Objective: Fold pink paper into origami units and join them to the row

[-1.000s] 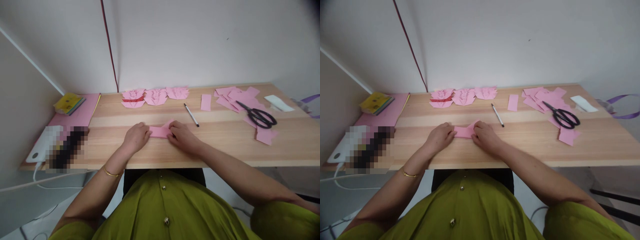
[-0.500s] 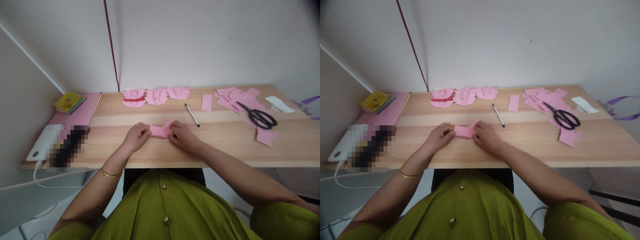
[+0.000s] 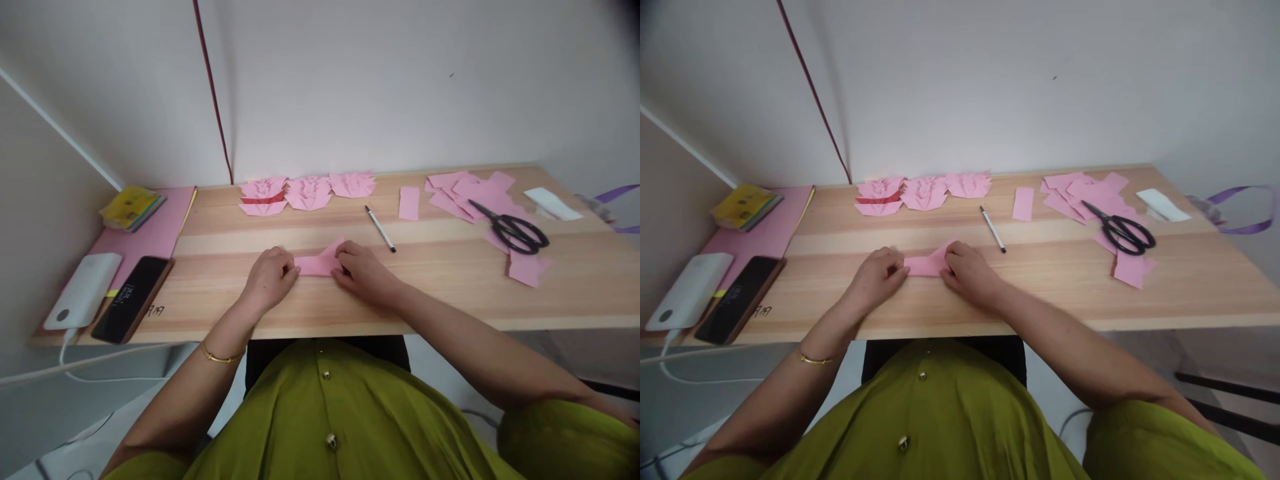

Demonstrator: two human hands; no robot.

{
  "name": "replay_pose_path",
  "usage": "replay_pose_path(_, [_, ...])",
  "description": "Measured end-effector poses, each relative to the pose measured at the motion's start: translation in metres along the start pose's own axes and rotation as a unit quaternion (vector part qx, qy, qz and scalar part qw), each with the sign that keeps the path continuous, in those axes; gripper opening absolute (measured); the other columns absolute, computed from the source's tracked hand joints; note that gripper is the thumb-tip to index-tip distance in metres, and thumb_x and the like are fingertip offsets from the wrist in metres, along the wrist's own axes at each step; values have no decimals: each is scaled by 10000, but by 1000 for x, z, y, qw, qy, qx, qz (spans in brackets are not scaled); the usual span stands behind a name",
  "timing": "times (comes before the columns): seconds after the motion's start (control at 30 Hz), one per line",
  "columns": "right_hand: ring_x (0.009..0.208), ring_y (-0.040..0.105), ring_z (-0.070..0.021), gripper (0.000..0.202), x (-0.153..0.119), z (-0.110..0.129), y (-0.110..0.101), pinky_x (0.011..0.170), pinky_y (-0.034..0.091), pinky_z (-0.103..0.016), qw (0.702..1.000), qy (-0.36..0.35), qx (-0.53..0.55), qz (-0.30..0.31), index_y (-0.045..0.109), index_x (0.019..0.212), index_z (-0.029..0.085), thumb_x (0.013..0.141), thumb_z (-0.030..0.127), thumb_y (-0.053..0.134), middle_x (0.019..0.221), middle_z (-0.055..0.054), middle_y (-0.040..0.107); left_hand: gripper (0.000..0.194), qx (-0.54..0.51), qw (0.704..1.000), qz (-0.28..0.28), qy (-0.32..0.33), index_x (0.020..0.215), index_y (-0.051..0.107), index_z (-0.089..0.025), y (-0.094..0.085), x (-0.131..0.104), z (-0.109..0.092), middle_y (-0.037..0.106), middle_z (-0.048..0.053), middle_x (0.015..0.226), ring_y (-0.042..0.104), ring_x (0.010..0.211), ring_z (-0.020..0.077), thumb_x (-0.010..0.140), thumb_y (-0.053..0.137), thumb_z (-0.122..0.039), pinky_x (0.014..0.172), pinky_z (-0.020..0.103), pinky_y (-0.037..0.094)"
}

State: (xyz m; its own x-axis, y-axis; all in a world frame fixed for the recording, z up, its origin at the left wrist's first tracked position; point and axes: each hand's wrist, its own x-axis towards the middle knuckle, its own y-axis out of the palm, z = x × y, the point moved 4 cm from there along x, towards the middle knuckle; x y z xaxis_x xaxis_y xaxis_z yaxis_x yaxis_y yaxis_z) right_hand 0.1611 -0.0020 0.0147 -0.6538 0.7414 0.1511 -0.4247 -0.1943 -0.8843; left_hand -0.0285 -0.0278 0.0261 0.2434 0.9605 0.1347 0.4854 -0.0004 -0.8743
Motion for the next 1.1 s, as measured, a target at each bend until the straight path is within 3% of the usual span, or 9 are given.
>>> replay_pose_path(0.23, [885, 514, -220, 120, 0, 0, 0, 781, 400, -350, 1000, 7, -6, 7, 502, 739, 169, 842, 228, 490, 917, -101, 555, 162, 58, 998, -1, -6, 657, 475, -183, 2, -3, -3, 506, 32, 739, 476, 755, 173, 809, 527, -207, 718, 311, 403])
replay_pose_path(0.37, [903, 524, -226, 122, -1, 0, -2, 783, 413, -354, 1000, 12, 23, -14, 529, 936, 163, 829, 215, 503, 963, -102, 560, 72, 107, 994, -37, -9, 875, 550, -160, 3, -6, -9, 545, 75, 850, 484, 828, 209, 823, 538, -207, 742, 337, 408])
replay_pose_path(0.43, [963, 530, -232, 271, -2, 0, -4, 835, 416, -369, 999, 16, 45, -23, 501, 1091, 166, 823, 198, 516, 1052, -110, 556, 149, 148, 988, -33, 32, 976, 571, -155, 7, -7, -15, 560, 96, 895, 482, 857, 224, 856, 489, -183, 768, 360, 397])
replay_pose_path(0.53, [1018, 533, -239, 362, -3, 0, -5, 889, 415, -390, 998, 19, 58, -17, 469, 1185, 178, 827, 186, 522, 1125, -113, 539, 270, 186, 975, 19, 118, 1094, 595, -208, 16, -7, -22, 566, 87, 888, 475, 865, 222, 895, 419, -159, 770, 363, 375])
replay_pose_path(0.7, [1060, 530, -243, 333, -3, -2, -6, 909, 427, -399, 998, -5, 60, -6, 506, 1166, 192, 834, 178, 527, 1145, -112, 527, 298, 149, 974, 73, 154, 1146, 615, -322, 17, -4, -24, 545, 51, 882, 464, 864, 201, 928, 414, -295, 800, 352, 355])
replay_pose_path(0.87, [1054, 533, -238, 306, -4, -2, -6, 908, 436, -403, 998, -15, 56, -10, 528, 1138, 192, 833, 167, 528, 1130, -110, 529, 301, 134, 972, 111, 157, 1155, 610, -320, 16, -4, -24, 550, 52, 921, 472, 938, 208, 917, 436, -262, 869, 364, 337])
replay_pose_path(1.1, [1044, 530, -236, 274, -4, 1, -9, 907, 429, -392, 998, -11, 57, -4, 540, 1100, 190, 831, 144, 508, 1124, -110, 526, 322, 161, 967, 99, 169, 1195, 584, -315, 0, -17, -7, 561, 67, 997, 452, 956, 226, 936, 393, -311, 831, 363, 331])
